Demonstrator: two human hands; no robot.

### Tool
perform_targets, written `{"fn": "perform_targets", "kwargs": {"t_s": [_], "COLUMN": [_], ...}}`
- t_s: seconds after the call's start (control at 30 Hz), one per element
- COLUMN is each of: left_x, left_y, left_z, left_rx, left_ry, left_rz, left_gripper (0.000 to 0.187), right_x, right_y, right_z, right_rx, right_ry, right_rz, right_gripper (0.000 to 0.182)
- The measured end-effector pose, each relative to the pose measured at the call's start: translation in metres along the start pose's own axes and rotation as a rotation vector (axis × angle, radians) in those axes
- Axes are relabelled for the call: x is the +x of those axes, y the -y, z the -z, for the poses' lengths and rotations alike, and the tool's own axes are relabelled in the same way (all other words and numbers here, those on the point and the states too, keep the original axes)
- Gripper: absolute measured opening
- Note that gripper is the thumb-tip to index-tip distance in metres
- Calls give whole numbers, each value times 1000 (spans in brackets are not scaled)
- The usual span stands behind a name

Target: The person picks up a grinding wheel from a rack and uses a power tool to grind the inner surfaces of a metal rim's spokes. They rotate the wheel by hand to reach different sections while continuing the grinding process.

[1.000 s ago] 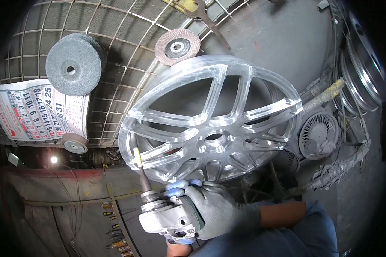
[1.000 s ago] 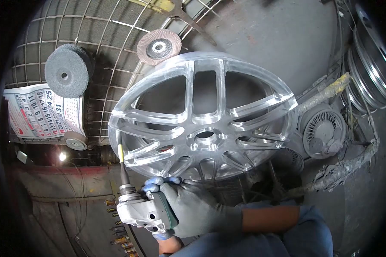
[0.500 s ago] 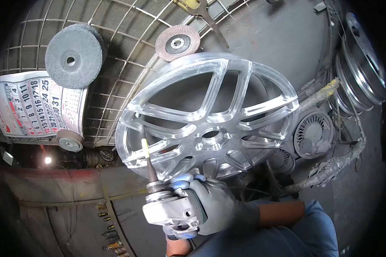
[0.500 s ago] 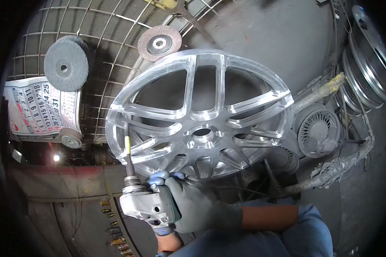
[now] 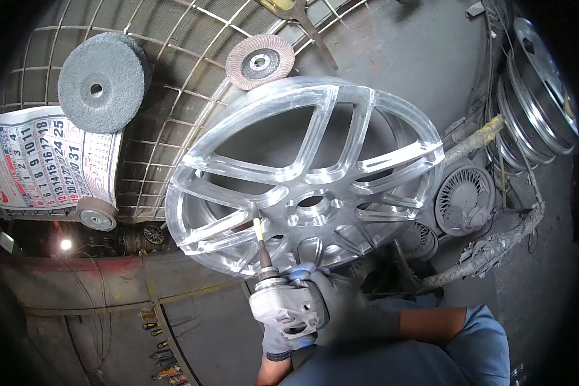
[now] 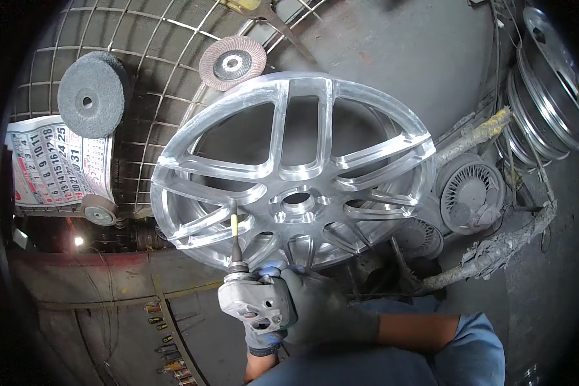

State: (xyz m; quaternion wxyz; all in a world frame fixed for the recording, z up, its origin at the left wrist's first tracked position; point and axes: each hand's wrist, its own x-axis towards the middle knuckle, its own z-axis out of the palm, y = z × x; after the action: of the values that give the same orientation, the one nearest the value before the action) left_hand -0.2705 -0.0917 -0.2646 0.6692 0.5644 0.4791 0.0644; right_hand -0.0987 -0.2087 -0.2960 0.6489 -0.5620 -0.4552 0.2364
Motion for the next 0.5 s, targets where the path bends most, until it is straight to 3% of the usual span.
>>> {"fn": "perform_targets", "kwargs": {"t_s": [0.07, 0.17, 0.27, 0.5], "left_x": [12, 22, 28, 12], "left_y": [-4, -30, -49, -29], "left_z": [-3, -7, -10, -5], "left_rx": [-1235, -1115, -1095, -1088], "left_ry": [589, 519, 500, 508], "left_rz": [47, -120, -179, -29], "left_gripper": [53, 53, 53, 53], "right_x": [9, 20, 29, 29], "right_y": [3, 26, 34, 32], "right_z": [-5, 9, 6, 18], "right_rx": [8, 78, -7, 146], "right_ry": [-106, -10, 42, -4], "right_rz": [124, 19, 77, 59], "right_gripper": [63, 56, 57, 63]}}
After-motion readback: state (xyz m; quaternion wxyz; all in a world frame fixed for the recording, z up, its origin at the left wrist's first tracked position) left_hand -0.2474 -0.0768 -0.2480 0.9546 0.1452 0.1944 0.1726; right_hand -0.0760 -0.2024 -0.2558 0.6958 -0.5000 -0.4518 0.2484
